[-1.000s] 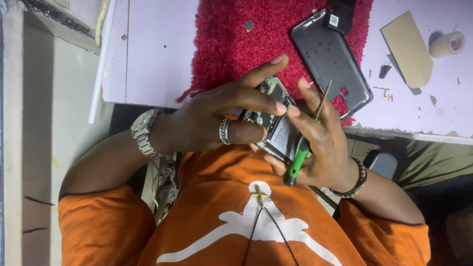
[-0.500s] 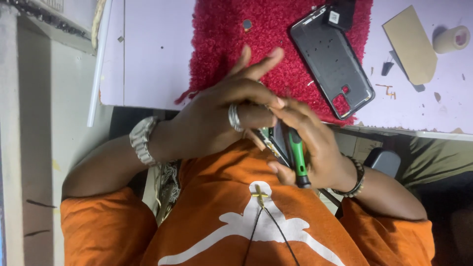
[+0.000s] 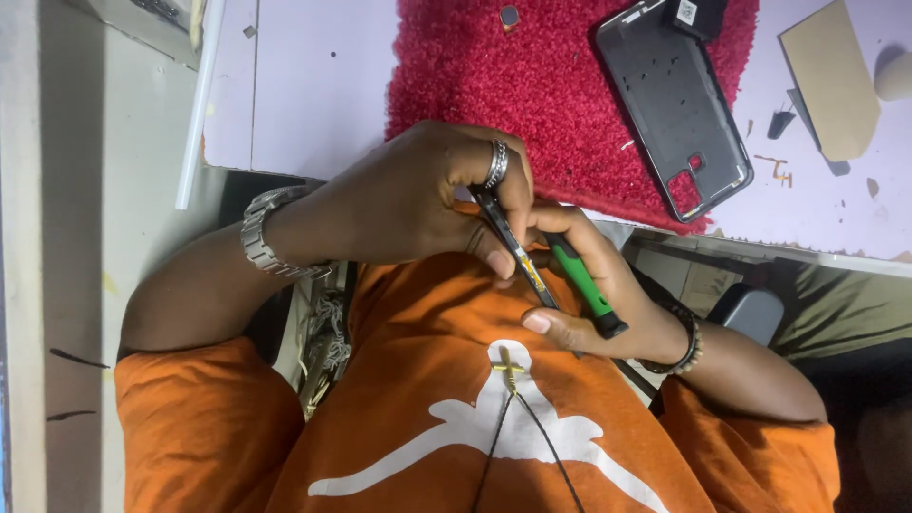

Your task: Unscrewing and prying apart a smartphone for repair

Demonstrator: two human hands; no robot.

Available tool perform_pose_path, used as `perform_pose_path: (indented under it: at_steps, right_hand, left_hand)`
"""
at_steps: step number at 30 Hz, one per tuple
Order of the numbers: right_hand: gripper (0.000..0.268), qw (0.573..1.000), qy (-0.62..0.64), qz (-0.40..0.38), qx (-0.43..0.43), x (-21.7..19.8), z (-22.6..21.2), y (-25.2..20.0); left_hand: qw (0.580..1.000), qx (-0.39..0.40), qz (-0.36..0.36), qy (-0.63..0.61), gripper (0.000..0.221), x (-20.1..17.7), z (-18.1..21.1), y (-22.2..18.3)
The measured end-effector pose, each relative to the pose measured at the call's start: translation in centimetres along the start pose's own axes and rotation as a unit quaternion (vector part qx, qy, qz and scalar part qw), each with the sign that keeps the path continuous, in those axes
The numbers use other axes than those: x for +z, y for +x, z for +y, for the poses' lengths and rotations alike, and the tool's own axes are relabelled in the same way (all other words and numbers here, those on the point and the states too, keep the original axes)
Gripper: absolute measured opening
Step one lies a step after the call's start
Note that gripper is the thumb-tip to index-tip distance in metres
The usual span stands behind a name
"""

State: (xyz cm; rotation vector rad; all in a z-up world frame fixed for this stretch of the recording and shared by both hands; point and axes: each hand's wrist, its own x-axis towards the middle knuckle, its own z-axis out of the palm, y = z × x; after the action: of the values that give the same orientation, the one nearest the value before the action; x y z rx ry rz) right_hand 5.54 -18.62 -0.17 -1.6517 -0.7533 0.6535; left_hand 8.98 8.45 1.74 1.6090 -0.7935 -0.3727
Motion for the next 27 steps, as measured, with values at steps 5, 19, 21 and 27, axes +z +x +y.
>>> perform_pose_path:
  at_steps: [5,19,21,27]
  right_hand:
    - [0.076,0.999,-0.021,-0.022,0.021,-0.4,-0.8,0.1]
    - [0.049,0.976,0.212,-0.049,0.008,1.1,0.9,-0.6]
    - [0.046,0.964,0.259,-0.047,0.017,1.3,0.7,-0.5]
    - [0.047,0.968,0.245,-0.053,0.020,1.3,0.6,-0.6]
  left_hand:
    - [0.997,-0.060,-0.010,0.041,0.028,0.2,-0.3,-0.1]
    - [0.994,-0.092,-0.056,-0.010,0.026,1.5,-0.3,-0.3]
    - [0.996,-0.075,-0.056,-0.003,0.026,1.4,-0.4,-0.3]
    - [0.998,-0.039,-0.053,-0.001,0.027,1.4,-0.5,-0.3]
